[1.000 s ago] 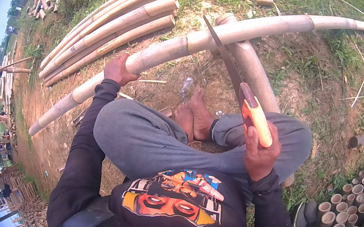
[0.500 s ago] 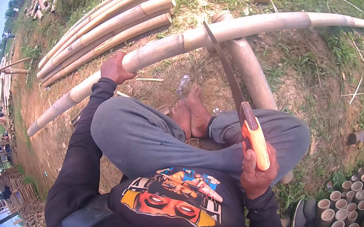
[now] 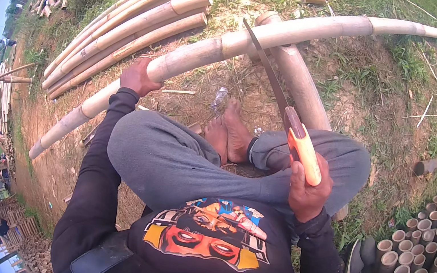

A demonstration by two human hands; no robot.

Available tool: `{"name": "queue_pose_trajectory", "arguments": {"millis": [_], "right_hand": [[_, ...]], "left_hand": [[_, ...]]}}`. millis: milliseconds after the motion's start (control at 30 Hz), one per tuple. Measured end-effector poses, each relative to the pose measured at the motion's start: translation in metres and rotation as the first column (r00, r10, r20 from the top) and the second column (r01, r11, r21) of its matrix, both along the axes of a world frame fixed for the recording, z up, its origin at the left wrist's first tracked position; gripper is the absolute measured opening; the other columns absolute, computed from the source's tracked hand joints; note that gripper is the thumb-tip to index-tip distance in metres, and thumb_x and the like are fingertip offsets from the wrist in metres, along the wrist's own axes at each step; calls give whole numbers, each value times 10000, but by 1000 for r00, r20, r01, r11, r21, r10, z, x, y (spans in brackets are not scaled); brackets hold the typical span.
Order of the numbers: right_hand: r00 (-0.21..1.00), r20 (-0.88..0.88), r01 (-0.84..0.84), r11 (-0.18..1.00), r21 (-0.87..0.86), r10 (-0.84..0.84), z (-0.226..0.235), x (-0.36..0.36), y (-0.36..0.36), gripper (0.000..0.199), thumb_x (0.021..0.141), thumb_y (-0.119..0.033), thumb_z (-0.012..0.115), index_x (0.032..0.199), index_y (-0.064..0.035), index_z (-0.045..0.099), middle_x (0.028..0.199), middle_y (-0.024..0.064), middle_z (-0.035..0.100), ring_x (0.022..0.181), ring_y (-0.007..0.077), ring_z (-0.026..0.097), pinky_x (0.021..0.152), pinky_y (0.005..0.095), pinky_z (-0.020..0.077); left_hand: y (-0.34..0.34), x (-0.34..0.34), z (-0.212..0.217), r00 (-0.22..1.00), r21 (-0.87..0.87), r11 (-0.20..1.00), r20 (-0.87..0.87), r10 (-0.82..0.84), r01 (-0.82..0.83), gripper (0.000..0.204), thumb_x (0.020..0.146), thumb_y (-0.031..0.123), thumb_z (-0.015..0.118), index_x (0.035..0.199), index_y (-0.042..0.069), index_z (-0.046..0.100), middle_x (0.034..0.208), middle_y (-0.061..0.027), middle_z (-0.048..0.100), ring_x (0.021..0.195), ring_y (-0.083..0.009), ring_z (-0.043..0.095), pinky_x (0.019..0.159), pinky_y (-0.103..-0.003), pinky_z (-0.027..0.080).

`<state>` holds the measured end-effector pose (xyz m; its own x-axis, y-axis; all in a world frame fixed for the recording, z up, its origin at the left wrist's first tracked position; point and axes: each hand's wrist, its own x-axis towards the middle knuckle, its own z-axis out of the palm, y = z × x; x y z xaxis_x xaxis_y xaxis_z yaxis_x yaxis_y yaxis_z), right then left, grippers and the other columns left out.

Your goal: The person sits cross-legged on the ground and uses a hand saw to cut long bamboo poles into shorter sections. They repeatedly position a pole, saw through it, and place the cut piece aside.

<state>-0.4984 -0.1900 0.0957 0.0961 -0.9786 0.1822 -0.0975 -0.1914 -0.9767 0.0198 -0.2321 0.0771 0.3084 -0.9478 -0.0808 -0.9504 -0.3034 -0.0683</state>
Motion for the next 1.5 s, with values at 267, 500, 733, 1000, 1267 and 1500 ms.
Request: {"name": "queue_pose_trajectory", "arguments": {"millis": [267,500,733,1000,1267,1500], "right_hand": [[994,-107,18,1000,14,-16,-19,141,-179,366,1012,-249,774,1215,46,696,893,168,767,751,176,721,691,346,568],[998,64,-2,999,51,-1,-15,64,-77,279,1023,-99,743,1257,37,677,904,67,749,785,68,647,681,281,542],[999,39,6,999,48,-8,17,46,-42,267,1043,-85,711,1236,86,646,1016,98,754,822,88,674,759,262,568],[997,-71,-39,995,-96,32,-30,119,-155,290,1040,-175,755,1218,44,691,938,25,731,784,54,637,669,265,545],[999,-48,22,1000,12,-21,8,10,-6,302,1022,-74,722,1264,90,648,1060,127,775,966,141,739,835,291,587],[994,-99,-26,996,81,34,-19,148,-194,319,1024,-244,763,1152,43,708,861,132,754,750,122,670,693,322,546]], "left_hand": [[-1,-2,1,998,59,997,39,54,-57,792,643,514,919,1295,146,659,1098,-154,755,1023,-358,748,887,-483,590],[-2,-1,6,999,83,995,1,54,-54,797,653,513,907,1324,163,657,1113,-150,764,1037,-351,755,891,-481,594],[-3,-3,1,996,92,992,40,82,-86,803,651,499,919,1327,153,661,1147,-137,743,1061,-331,742,924,-470,583],[-3,-6,13,994,144,984,15,104,-105,842,645,538,911,1350,153,664,1189,-146,744,1077,-329,749,937,-454,589],[-2,1,-2,997,84,994,58,58,-63,858,655,522,914,1380,156,638,1232,-158,730,1094,-345,742,939,-468,591],[-2,-7,12,995,127,987,34,97,-101,831,641,550,907,1323,150,650,1155,-144,758,1051,-343,754,910,-474,595]]}}
